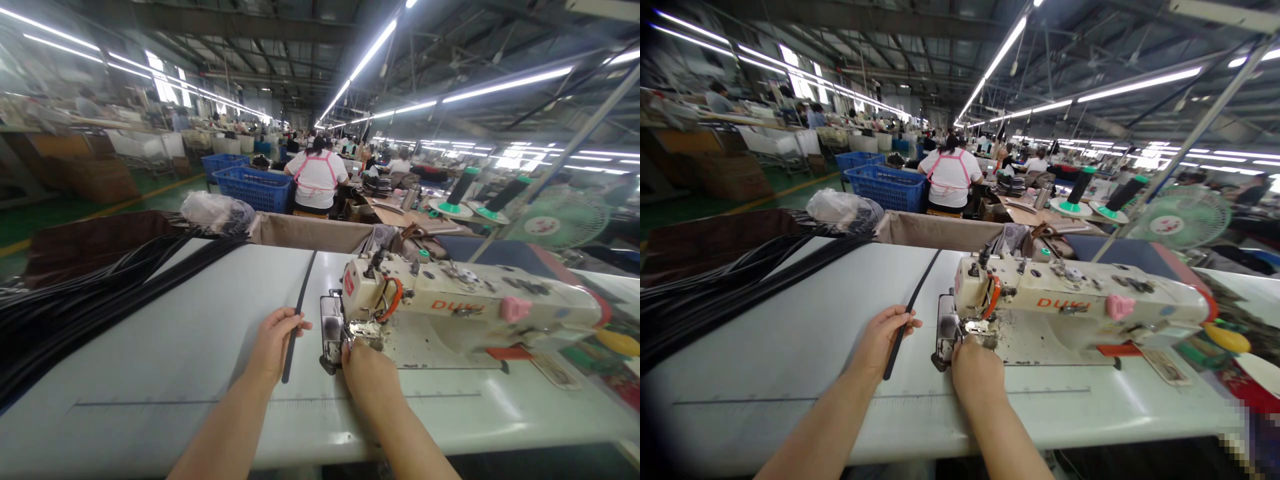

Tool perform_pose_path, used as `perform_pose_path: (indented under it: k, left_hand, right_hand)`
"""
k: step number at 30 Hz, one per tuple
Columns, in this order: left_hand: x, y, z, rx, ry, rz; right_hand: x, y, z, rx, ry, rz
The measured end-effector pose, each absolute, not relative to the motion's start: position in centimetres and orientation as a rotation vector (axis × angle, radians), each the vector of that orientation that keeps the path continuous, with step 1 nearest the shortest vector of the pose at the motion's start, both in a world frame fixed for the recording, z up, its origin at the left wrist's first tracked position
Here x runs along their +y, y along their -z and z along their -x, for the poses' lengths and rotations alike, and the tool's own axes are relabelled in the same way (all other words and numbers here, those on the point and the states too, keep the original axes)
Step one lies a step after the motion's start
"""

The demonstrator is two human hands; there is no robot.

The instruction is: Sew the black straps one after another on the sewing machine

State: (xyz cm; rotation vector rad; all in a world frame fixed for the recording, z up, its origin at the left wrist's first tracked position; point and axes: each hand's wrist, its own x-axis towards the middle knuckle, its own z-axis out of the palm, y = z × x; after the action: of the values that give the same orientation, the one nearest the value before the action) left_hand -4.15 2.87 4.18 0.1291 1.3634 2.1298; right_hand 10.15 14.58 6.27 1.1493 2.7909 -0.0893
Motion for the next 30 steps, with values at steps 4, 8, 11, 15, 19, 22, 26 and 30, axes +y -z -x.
perform_pose_path:
  k: [4, 8, 11, 15, 19, 22, 26, 30]
  left_hand:
    - [3.0, -4.2, 4.2, 1.35, -2.118, -0.171]
    - [3.1, -3.8, 4.2, 1.308, -2.095, -0.21]
    - [3.1, -3.6, 4.1, 1.287, -2.069, -0.227]
    - [3.2, -3.9, 3.8, 1.279, -1.995, -0.239]
    - [3.2, -4.4, 3.4, 1.268, -1.927, -0.292]
    - [2.9, -4.3, 2.8, 1.3, -1.863, -0.324]
    - [1.6, -3.3, 1.9, 1.339, -1.825, -0.318]
    - [0.5, -2.6, 1.1, 1.308, -1.827, -0.317]
  right_hand:
    - [15.1, -5.9, -10.3, 2.865, 0.121, -1.01]
    - [15.3, -5.5, -11.8, 3.085, 0.176, -0.671]
    - [15.2, -5.5, -13.5, 3.184, 0.437, -0.356]
    - [15.2, -5.5, -15.5, 3.231, 0.794, -0.25]
    - [15.5, -5.5, -16.5, 3.277, 1.142, -0.42]
    - [15.5, -5.4, -16.9, 3.184, 1.39, -0.636]
    - [15.4, -5.2, -17.2, 3.061, 1.505, -0.797]
    - [15.3, -4.5, -17.1, 3.049, 1.478, -0.846]
